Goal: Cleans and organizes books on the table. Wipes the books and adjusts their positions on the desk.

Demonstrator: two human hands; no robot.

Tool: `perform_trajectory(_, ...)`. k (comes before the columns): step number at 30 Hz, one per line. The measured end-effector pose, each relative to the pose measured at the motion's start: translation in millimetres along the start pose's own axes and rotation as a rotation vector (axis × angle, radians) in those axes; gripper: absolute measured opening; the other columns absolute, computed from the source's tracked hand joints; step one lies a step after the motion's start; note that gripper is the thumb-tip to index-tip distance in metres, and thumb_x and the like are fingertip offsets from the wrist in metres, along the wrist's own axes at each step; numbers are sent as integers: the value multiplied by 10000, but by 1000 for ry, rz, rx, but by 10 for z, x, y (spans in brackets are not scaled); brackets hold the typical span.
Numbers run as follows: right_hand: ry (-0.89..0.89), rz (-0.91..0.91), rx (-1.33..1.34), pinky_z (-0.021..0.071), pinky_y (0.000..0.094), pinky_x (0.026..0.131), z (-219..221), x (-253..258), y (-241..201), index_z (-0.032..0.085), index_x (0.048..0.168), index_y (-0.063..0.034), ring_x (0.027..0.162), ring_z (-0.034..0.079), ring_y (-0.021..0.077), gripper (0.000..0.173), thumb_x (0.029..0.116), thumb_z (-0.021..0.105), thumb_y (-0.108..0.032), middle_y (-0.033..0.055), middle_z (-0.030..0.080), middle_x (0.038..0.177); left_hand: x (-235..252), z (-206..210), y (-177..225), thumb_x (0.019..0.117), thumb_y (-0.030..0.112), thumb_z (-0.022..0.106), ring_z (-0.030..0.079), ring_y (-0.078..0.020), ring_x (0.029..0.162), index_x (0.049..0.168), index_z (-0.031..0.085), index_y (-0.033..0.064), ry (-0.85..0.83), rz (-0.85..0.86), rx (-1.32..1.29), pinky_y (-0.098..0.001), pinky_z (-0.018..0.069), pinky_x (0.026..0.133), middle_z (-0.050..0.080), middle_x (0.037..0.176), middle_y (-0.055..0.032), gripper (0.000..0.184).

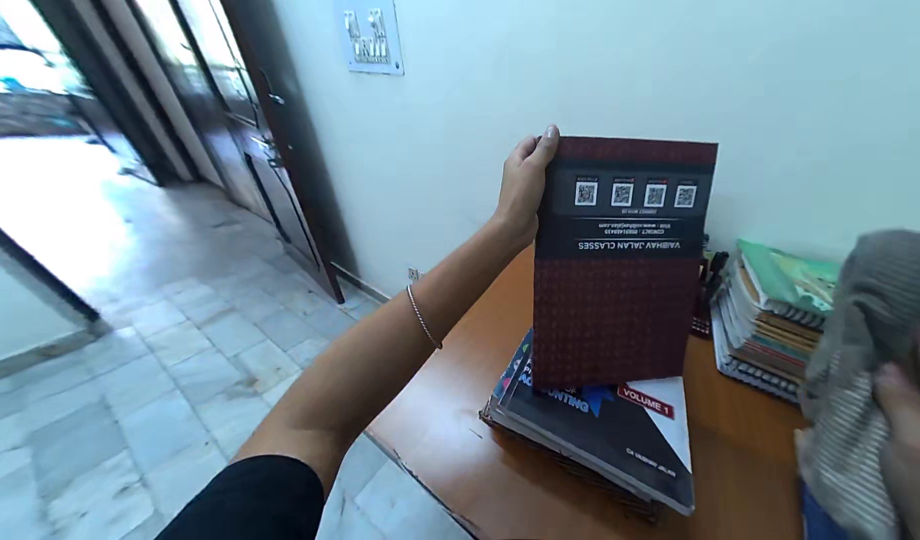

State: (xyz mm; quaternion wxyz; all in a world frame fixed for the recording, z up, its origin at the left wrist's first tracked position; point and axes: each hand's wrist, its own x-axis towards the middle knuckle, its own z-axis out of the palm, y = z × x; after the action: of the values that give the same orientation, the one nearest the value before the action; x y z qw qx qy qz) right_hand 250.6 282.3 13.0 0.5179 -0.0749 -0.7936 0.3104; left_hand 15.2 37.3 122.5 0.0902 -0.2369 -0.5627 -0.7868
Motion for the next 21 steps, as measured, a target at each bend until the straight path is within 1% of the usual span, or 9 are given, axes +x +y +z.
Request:
perform_trajectory(2, 54, -150, -83, 453, 436, 1066, 314, 197, -187, 546, 1386, 132, 1253, 568, 390, 447, 1009, 447, -87, 389, 547, 1344, 16, -8, -16, 1107, 336, 397, 665, -109, 790, 1163, 552, 75, -14, -10, -18, -304, 581, 721, 644, 910, -41, 309)
perform_trajectory(4, 72, -263, -121, 457, 536, 1035, 616, 395, -334, 558, 1419, 60, 1241, 559, 472, 434, 1023, 452, -81, 370, 537, 1368, 20, -25, -14, 1109, 334, 388, 657, -105, 806, 1159, 531, 92, -43, -28, -34, -303, 574, 732, 634, 925, -37, 285)
perform_trajectory(7, 126, -314, -154, 434, 612, 1020, 1093, 749, -378, 587, 1422, -4, 1248, 531, 530, 425, 1022, 450, -44, 357, 520, 1402, -12, -34, 6, 1112, 315, 369, 664, -94, 803, 1147, 513, 112, -100, -19, -73, -289, 580, 728, 636, 913, -25, 251)
perform_trajectory(9, 138, -224, -148, 420, 628, 1008, 1378, 933, -413, 559, 1453, -19, 1254, 506, 550, 440, 1039, 413, -50, 360, 487, 1434, -57, -23, 31, 1112, 298, 357, 663, -92, 803, 1145, 508, 110, -137, 7, -96, -286, 579, 727, 636, 910, -21, 242)
perform_trajectory(12, 182, -145, -129, 424, 625, 973, 1638, 946, -679, 539, 1477, -46, 1242, 496, 546, 471, 1027, 403, -33, 363, 457, 1451, -107, 7, 56, 1113, 272, 348, 659, -74, 780, 1107, 505, 120, -161, 32, -112, -268, 579, 717, 631, 885, -5, 219)
perform_trajectory(15, 145, -303, -107, 496, 604, 863, 1766, 551, -1066, 563, 1456, -49, 1158, 558, 523, 522, 942, 488, -2, 356, 450, 1453, -136, 27, 45, 1112, 283, 337, 660, -64, 766, 1063, 508, 142, -160, 45, -128, -252, 576, 707, 641, 858, 12, 227)
perform_trajectory(17, 173, -405, -61, 532, 541, 759, 1940, 74, -1243, 652, 1367, -67, 1045, 629, 458, 490, 888, 551, -43, 326, 513, 1416, -196, 28, 60, 1102, 251, 315, 641, -46, 802, 1080, 528, 140, -190, 86, -143, -238, 555, 743, 639, 881, 25, 242)
perform_trajectory(18, 213, -431, -53, 538, 476, 729, 2043, -176, -1270, 692, 1316, -75, 983, 649, 403, 457, 883, 544, -70, 306, 556, 1373, -237, 33, 78, 1095, 227, 313, 627, -21, 781, 1067, 523, 144, -201, 113, -135, -210, 544, 723, 629, 860, 44, 227)
perform_trajectory(21, 269, -425, -57, 491, 350, 755, 2157, -555, -1188, 748, 1180, -132, 908, 620, 305, 363, 913, 505, -106, 265, 609, 1221, -462, 30, 224, 1119, 268, 341, 601, 47, 767, 1092, 521, 151, -206, 113, -44, -132, 504, 714, 604, 872, 74, 216)
